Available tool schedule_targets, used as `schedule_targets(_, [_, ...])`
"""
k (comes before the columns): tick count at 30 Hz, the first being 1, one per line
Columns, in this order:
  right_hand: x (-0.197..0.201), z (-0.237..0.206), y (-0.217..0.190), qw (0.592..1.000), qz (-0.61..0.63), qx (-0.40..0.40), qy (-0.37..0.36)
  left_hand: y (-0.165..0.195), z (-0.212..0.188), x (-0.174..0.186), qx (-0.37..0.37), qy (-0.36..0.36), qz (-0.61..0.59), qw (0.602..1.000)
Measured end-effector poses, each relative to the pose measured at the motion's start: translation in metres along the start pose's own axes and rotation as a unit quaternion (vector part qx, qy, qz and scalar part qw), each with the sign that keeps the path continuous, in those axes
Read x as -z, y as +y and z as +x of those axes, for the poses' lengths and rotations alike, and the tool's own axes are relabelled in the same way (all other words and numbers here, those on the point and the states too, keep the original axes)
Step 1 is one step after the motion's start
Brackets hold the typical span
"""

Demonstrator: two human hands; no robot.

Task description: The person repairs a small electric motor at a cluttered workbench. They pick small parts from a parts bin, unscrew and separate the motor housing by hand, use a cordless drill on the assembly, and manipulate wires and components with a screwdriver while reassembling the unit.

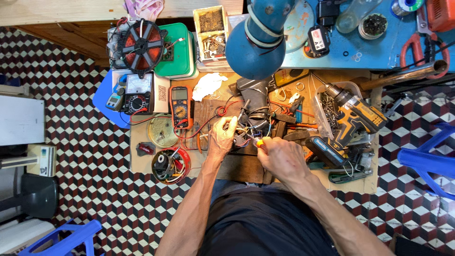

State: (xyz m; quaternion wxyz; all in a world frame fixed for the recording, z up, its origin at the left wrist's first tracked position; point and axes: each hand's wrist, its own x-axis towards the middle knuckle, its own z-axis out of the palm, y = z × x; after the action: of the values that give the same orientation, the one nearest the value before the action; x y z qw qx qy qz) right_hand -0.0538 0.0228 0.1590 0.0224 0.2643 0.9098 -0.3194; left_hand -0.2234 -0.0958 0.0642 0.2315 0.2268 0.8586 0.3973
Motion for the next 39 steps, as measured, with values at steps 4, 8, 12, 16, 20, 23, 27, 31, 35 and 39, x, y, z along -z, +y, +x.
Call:
schedule_targets(4, [0.003,0.014,-0.005,0.997,-0.053,0.047,-0.030,0.000,-0.001,0.000,-0.018,-0.005,-0.026,0.999])
schedule_targets(8, [0.002,0.030,-0.017,0.984,-0.150,0.079,-0.057,-0.003,0.001,-0.003,-0.056,0.016,-0.025,0.998])
schedule_targets(12, [0.008,0.036,-0.026,0.953,-0.244,0.151,-0.095,-0.005,0.005,-0.004,-0.097,0.041,-0.064,0.992])
schedule_targets(16, [0.016,0.034,-0.040,0.864,-0.399,0.285,-0.116,-0.003,0.007,0.000,-0.135,0.052,-0.093,0.985])
schedule_targets(20, [0.027,0.048,-0.048,0.804,-0.471,0.317,-0.178,0.003,0.009,0.010,-0.147,0.063,-0.094,0.983])
schedule_targets(23, [0.031,0.051,-0.051,0.794,-0.478,0.317,-0.201,0.010,0.009,0.015,-0.166,0.069,-0.098,0.979])
schedule_targets(27, [0.029,0.050,-0.051,0.822,-0.458,0.309,-0.136,0.014,0.010,0.019,-0.131,0.059,-0.107,0.984])
schedule_targets(31, [0.023,0.052,-0.049,0.813,-0.485,0.260,-0.192,0.015,0.010,0.023,-0.120,0.058,-0.092,0.987])
schedule_targets(35, [0.023,0.053,-0.048,0.818,-0.479,0.245,-0.204,0.017,0.012,0.022,-0.123,0.085,-0.091,0.985])
schedule_targets(39, [0.021,0.051,-0.050,0.849,-0.447,0.245,-0.142,0.014,0.012,0.019,-0.105,0.087,-0.088,0.987])
